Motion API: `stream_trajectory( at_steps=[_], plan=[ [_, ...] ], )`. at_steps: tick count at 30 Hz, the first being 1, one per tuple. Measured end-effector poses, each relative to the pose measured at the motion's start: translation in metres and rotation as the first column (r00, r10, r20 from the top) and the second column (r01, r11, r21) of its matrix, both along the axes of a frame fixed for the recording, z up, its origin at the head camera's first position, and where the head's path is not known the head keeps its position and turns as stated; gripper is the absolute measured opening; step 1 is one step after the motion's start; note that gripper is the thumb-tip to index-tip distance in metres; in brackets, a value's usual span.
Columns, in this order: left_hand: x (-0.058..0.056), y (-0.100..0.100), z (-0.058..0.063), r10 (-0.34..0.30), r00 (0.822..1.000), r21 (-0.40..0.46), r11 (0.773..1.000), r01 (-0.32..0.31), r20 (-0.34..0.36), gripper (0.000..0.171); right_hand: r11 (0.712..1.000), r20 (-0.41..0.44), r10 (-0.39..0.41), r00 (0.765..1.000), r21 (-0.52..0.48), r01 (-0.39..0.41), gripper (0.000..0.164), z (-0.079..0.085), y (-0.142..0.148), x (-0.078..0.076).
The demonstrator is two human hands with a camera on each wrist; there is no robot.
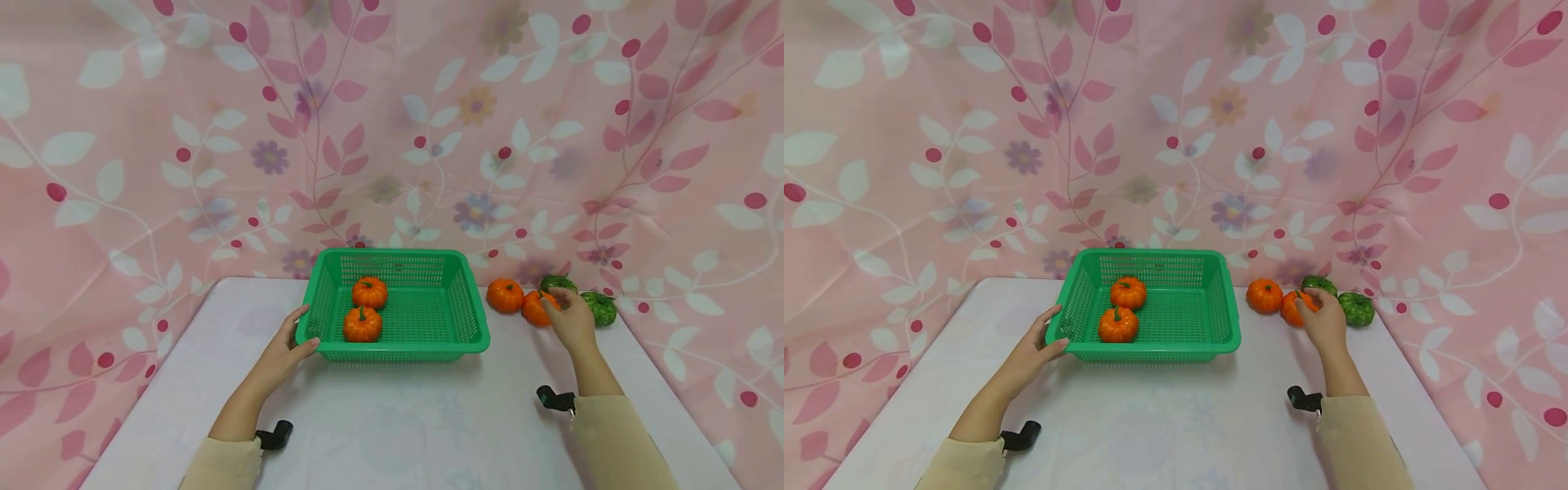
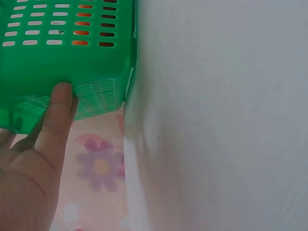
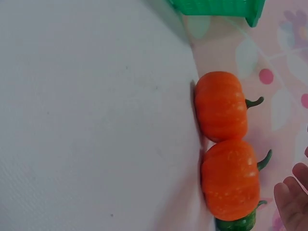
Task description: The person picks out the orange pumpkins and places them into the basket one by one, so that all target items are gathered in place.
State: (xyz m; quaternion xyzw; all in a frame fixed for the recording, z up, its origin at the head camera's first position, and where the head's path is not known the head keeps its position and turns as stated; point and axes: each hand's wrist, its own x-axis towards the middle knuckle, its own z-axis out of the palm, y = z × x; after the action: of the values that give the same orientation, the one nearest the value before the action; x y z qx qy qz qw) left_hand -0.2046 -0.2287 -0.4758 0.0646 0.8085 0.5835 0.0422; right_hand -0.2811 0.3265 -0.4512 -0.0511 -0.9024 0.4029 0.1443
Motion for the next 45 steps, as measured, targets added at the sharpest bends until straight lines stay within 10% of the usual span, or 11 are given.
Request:
stream_trajectory(
  at_steps=[45],
  plan=[
    [-0.001, -0.001, 0.002, -0.015, 1.000, 0.015, 1.000, 0.015, 0.011, 0.077, 1.000, 0.277, 0.026, 0.961, -0.003, -0.027, 0.087, -0.026, 0.021, -0.032]
  ],
)
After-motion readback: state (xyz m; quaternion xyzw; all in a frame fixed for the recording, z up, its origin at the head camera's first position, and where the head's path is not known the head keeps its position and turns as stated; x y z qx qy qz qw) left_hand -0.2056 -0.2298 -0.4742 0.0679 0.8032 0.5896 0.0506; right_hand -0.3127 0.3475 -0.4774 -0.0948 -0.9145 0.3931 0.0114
